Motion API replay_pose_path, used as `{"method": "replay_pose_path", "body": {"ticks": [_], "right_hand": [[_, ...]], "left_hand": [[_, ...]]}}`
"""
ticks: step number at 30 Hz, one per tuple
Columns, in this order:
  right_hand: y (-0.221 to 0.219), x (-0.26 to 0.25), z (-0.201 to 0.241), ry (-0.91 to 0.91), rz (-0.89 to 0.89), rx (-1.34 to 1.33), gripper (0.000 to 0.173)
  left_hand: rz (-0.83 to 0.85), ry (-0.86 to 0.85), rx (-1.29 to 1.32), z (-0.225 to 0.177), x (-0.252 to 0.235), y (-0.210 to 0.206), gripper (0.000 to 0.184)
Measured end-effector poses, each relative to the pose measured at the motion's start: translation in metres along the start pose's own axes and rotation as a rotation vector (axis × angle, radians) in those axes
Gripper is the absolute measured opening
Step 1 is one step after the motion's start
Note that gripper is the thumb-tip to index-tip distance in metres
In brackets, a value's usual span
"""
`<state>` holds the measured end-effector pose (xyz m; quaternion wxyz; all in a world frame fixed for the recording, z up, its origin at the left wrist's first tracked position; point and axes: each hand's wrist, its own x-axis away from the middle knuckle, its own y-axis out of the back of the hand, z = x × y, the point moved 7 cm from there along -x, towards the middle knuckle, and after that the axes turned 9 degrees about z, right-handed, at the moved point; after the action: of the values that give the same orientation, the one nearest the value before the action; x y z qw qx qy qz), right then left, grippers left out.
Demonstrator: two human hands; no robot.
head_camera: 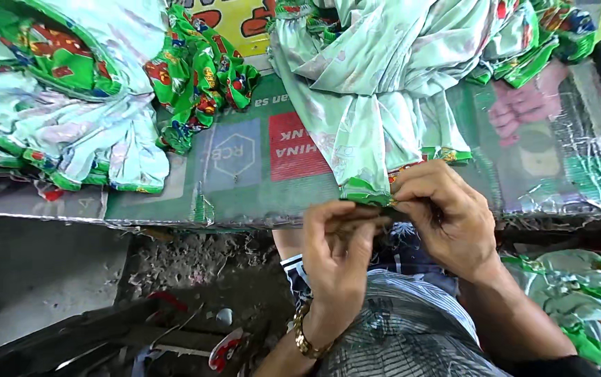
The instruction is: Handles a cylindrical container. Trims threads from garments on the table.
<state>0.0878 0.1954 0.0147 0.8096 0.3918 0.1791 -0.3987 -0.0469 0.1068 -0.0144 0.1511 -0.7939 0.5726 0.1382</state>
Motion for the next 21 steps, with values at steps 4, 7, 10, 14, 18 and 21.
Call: {"method": "replay_pose_path", "body": {"ticks": [4, 7, 10, 14, 18, 21], "right_hand": [[0.0, -0.003, 0.0, -0.009, 0.065, -0.065, 0.005], [0.002, -0.003, -0.002, -0.061, 0.101, -0.146, 0.006], [0.007, -0.002, -0.01, -0.161, 0.106, -0.428, 0.005], [0.007, -0.003, -0.018, -0.194, 0.106, -0.707, 0.008], [0.012, -0.004, -0.016, -0.182, 0.081, -0.517, 0.007], [0.019, 0.0, -0.011, -0.17, -0.02, -0.262, 0.013]], "left_hand": [[0.056, -0.324, -0.843, -0.023, -0.007, -0.007, 0.041], [0.192, -0.339, -0.854, -0.029, -0.028, -0.006, 0.026], [0.389, -0.198, -0.49, -0.027, -0.047, 0.0, 0.016], [0.416, 0.108, 0.121, -0.011, -0.049, 0.004, 0.013], [0.318, 0.231, 0.303, -0.004, -0.048, 0.0, 0.009], [0.281, 0.189, 0.194, -0.009, -0.047, -0.002, 0.017]]}}
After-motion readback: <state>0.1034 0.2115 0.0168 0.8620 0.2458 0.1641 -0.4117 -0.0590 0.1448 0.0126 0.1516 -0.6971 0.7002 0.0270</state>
